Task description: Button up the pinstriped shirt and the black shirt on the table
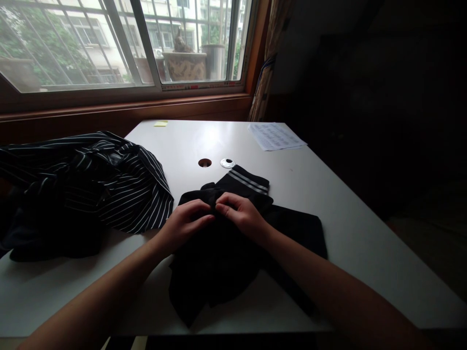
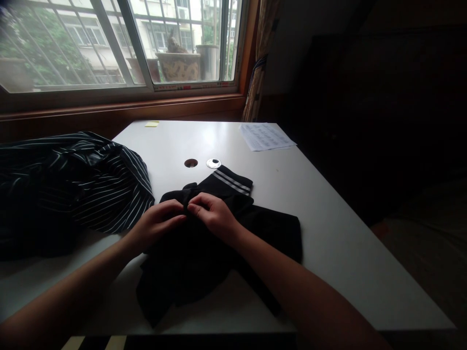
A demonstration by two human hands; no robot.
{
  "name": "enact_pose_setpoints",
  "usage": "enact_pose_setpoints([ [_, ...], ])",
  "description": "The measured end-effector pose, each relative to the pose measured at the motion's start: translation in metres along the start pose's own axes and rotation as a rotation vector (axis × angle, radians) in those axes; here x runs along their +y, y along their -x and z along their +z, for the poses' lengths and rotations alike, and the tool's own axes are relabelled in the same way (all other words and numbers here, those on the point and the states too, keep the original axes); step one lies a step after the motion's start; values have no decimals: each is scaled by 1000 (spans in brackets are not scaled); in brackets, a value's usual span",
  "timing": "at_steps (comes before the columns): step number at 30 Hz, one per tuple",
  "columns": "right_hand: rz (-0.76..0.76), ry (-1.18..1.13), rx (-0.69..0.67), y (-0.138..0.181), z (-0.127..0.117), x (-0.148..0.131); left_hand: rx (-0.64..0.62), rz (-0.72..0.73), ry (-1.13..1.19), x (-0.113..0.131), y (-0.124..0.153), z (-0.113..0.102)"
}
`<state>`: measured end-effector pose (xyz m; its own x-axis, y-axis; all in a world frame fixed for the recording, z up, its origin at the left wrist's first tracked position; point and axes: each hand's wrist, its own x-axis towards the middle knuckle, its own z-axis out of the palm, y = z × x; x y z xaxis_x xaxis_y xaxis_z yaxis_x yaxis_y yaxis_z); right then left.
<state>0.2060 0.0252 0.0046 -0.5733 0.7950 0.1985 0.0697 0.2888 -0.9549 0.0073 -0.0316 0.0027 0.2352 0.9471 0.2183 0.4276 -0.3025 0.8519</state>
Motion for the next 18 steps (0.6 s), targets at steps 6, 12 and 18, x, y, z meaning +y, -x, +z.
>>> enact_pose_setpoints([
  [6,-65,98,14,1,-3,-3,25,-84,60,2,1,0],
  [12,-93,143,24,1,-4,1,29,-84,25,0,1,-2],
  [18,101,-36,-22,-1,-6,4,32,17,6,-1,0,-3],
])
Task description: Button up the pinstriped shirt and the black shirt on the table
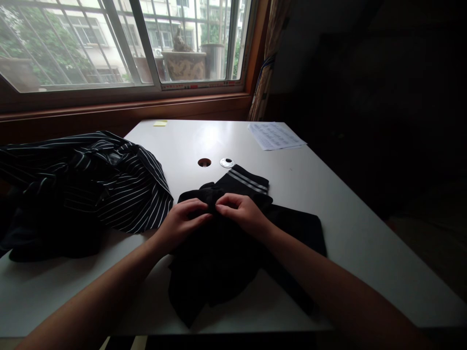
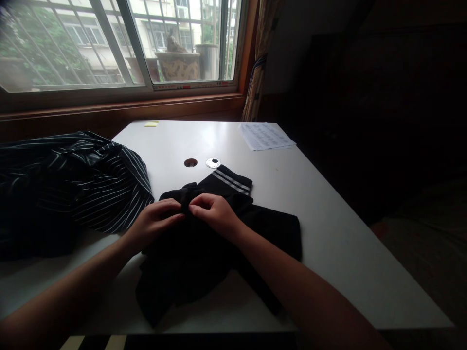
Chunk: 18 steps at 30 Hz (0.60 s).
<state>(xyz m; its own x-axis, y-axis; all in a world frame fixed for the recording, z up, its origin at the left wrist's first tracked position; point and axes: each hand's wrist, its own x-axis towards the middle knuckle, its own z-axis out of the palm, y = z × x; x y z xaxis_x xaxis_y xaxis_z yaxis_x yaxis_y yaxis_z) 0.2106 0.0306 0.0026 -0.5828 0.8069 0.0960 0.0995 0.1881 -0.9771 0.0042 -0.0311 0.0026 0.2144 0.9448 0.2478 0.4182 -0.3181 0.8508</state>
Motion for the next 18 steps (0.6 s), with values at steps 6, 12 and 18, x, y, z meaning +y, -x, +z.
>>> enact_pose_setpoints([
  [6,230,-214,-64,-2,0,7,37,106,-33,-5,1,1],
  [12,160,-57,-62,-2,0,3,39,163,-64,-15,1,2],
  [18,62,44,-45,-3,-1,6,15,115,-26,-11,-2,4],
])
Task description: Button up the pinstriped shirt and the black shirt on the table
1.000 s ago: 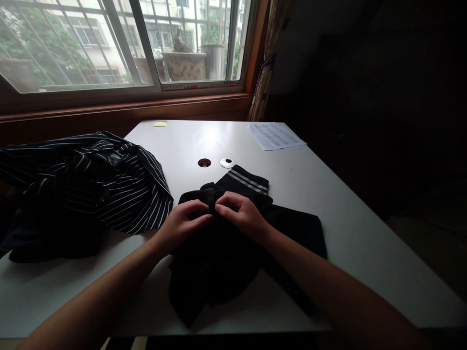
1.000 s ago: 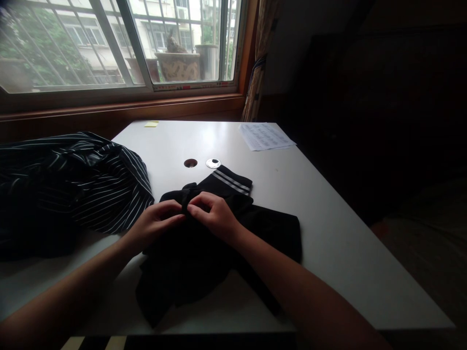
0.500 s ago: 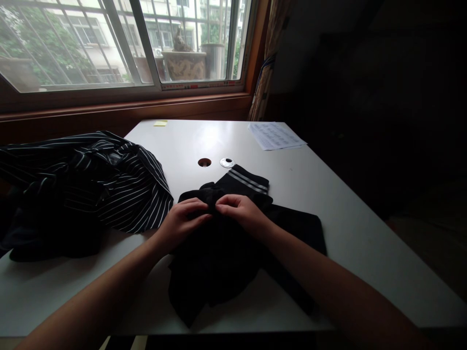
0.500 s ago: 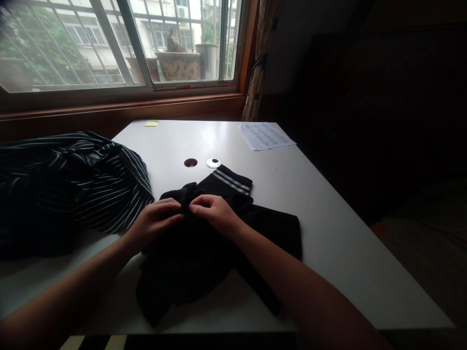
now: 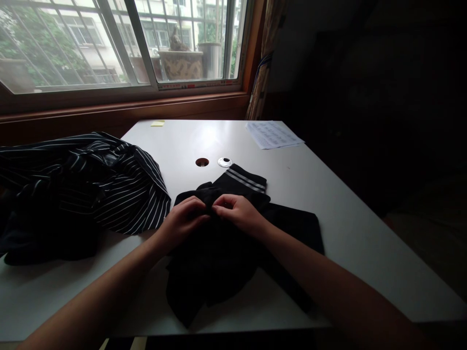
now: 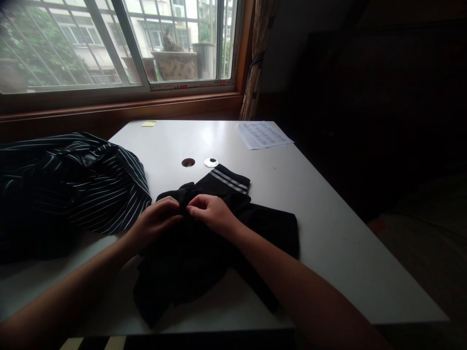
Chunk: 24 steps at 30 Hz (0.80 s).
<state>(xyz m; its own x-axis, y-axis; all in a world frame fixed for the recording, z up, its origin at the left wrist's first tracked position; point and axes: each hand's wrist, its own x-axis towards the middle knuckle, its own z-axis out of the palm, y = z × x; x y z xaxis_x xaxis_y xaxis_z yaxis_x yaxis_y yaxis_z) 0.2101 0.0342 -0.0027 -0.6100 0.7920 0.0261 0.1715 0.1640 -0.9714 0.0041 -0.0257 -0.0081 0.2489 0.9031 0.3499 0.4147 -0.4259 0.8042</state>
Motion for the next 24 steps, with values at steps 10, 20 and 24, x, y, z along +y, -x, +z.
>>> enact_pose_setpoints([
  [10,73,-41,-32,-2,-2,3,-13,-4,13,0,2,0],
  [20,-16,-15,11,0,4,3,-52,-65,22,3,0,-4],
  [24,-36,-64,58,2,5,1,-63,-96,-11,0,-1,-4],
])
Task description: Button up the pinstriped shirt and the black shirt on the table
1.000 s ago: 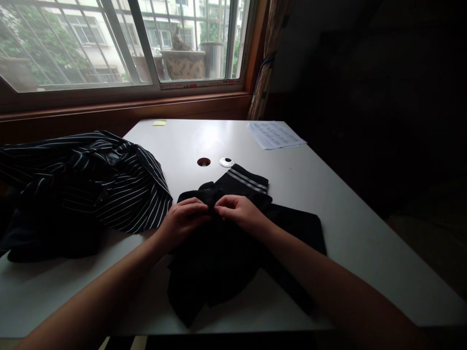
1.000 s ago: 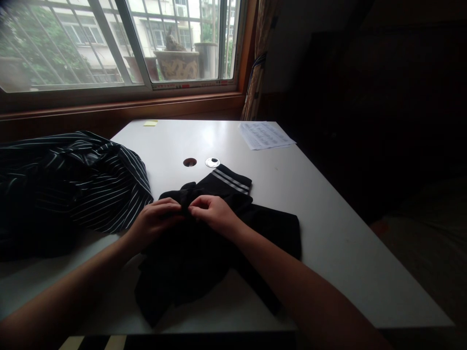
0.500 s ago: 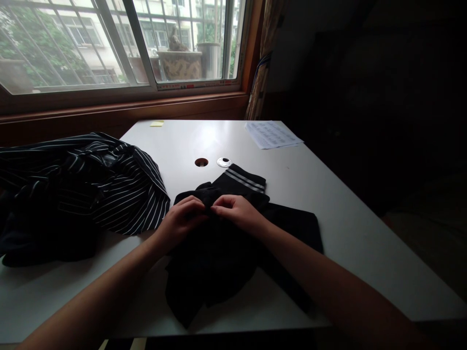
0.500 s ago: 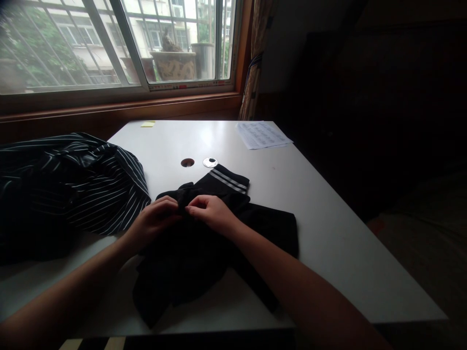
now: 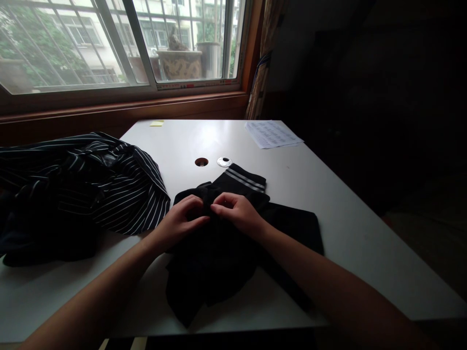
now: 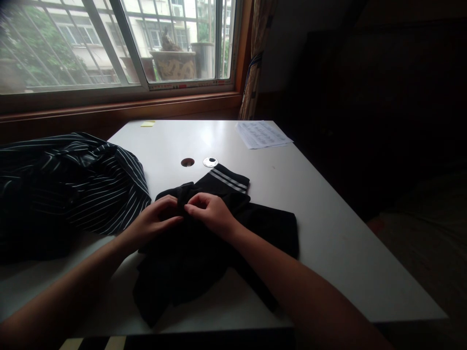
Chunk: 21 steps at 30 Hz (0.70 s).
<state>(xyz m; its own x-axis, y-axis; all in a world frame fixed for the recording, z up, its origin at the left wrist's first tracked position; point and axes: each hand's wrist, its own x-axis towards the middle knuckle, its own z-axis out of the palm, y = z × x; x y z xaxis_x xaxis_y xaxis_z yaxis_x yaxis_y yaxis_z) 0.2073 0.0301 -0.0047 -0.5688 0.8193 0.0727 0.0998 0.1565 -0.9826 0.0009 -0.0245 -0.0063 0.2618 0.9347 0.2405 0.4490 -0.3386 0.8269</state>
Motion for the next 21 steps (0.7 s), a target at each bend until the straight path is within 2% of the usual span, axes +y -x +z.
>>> enact_pose_setpoints([
  [8,28,-132,120,-2,-6,-1,7,26,64,-1,-1,1],
  [14,17,-176,219,-4,-10,4,52,-79,122,4,3,-1],
  [17,6,-189,248,-5,-10,6,113,-142,126,5,4,-1],
  [21,-4,-205,268,-5,-9,7,151,-127,132,6,4,-3],
])
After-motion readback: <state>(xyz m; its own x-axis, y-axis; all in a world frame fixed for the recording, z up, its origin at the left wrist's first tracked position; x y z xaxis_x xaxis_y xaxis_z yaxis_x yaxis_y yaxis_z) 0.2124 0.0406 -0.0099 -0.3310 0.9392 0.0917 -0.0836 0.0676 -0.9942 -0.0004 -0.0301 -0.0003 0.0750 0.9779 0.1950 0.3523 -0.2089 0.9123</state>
